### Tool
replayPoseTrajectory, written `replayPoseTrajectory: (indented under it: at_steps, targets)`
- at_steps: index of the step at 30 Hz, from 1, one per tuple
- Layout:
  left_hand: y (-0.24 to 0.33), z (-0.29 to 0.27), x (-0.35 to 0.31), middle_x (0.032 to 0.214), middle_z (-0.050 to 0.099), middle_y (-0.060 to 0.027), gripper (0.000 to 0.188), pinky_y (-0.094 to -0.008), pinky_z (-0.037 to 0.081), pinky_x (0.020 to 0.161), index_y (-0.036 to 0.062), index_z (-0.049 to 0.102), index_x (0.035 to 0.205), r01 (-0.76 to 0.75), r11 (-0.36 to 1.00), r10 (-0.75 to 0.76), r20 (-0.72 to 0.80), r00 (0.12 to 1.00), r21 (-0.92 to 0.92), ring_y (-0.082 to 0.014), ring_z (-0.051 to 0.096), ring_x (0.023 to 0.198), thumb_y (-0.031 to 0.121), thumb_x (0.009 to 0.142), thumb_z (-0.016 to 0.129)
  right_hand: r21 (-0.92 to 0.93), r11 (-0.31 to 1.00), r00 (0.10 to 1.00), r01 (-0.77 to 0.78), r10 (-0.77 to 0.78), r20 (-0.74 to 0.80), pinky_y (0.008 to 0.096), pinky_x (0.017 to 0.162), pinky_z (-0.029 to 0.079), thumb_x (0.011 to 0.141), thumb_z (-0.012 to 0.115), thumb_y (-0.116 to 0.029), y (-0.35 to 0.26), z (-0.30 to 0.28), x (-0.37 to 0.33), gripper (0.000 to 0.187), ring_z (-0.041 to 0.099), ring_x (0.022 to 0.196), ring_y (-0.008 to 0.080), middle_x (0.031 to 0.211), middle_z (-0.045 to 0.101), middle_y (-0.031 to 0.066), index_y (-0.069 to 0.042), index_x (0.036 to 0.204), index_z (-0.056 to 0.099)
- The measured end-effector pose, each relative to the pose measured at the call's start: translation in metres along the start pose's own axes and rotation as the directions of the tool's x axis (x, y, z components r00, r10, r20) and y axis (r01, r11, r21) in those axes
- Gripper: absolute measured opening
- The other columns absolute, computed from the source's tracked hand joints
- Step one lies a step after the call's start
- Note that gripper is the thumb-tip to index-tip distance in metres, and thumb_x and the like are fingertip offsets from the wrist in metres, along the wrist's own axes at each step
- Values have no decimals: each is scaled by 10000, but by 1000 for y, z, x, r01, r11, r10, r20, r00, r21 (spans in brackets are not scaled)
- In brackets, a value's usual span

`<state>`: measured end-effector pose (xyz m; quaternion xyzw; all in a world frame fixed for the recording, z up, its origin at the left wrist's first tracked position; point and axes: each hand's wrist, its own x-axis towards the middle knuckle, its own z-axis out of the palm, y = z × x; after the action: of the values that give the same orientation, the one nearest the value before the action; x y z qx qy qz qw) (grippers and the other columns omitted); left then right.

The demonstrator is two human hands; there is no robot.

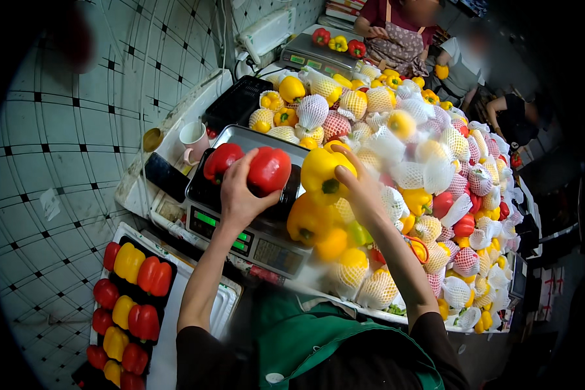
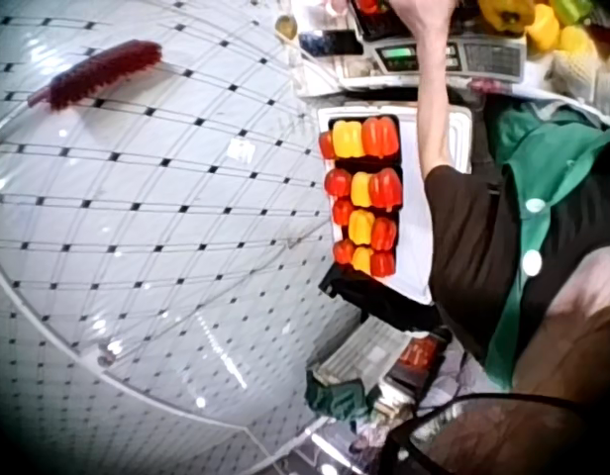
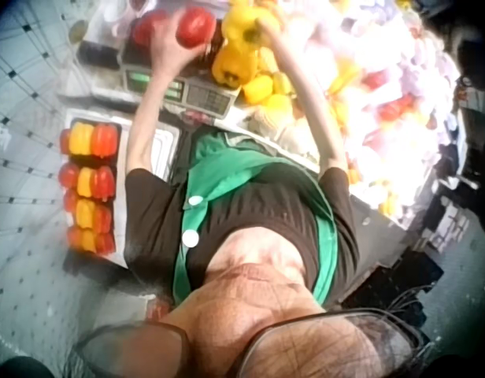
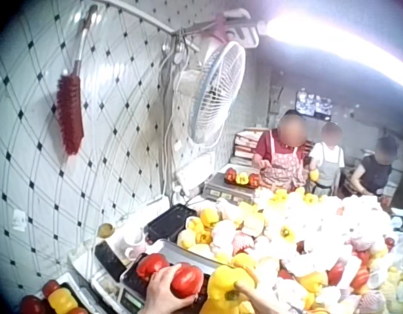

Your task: The person removes foam nets from bell peppers, trims the stems with scissors, weighs the peppers on a digital scale, and places them into black plastic trays. The person repeats this process for multiple red and yellow bell peppers.

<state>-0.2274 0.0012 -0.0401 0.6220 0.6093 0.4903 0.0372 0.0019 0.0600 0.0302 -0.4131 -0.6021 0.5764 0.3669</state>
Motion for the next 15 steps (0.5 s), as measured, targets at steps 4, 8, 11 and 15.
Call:
replayPoseTrajectory:
  at_steps: [4, 8, 11, 15]
  targets:
    - [-9, -13, 5, 1257, 485, -140, 794, -351, 414, 983, 39, 413, 1336, 252, 767, -331, -27, 943, -590, -224, 497, 1143, 268, 671, 782, -269, 956, 993, 115, -111, 30, 346, 890, 444, 699, 743, -464, 12, 13, 24, 732, 563, 1041, 237, 1159, 562, 166, -78, 1272, 501]
    - [-9, -33, 13, 1275, 451, -124, 735, -352, 414, 983, 32, 395, 1330, 301, 485, -506, 17, 862, -821, -207, 490, 1139, 233, 721, 755, -533, 773, 938, 344, -311, 155, 387, 888, 454, 638, 775, -480, 35, 37, 53, 752, 569, 991, 347, 1074, 541, 213, -69, 1208, 507]
    - [-18, -37, 12, 1264, 470, -120, 745, -355, 418, 985, 42, 397, 1325, 240, 660, -451, -120, 884, -712, -220, 489, 1151, 192, 702, 777, -584, 681, 897, 442, -318, 308, 394, 896, 449, 620, 785, -483, 51, 49, 64, 793, 561, 1016, 367, 1128, 522, 205, -81, 1236, 490]
    - [-19, -38, 7, 1267, 479, -128, 771, -359, 429, 975, 57, 410, 1319, 213, 862, -327, -183, 927, -460, -239, 502, 1144, 183, 666, 799, -782, 466, 909, 415, -183, 374, 440, 894, 443, 607, 773, -531, 52, 48, 70, 867, 528, 1101, 356, 1178, 513, 175, -109, 1300, 464]
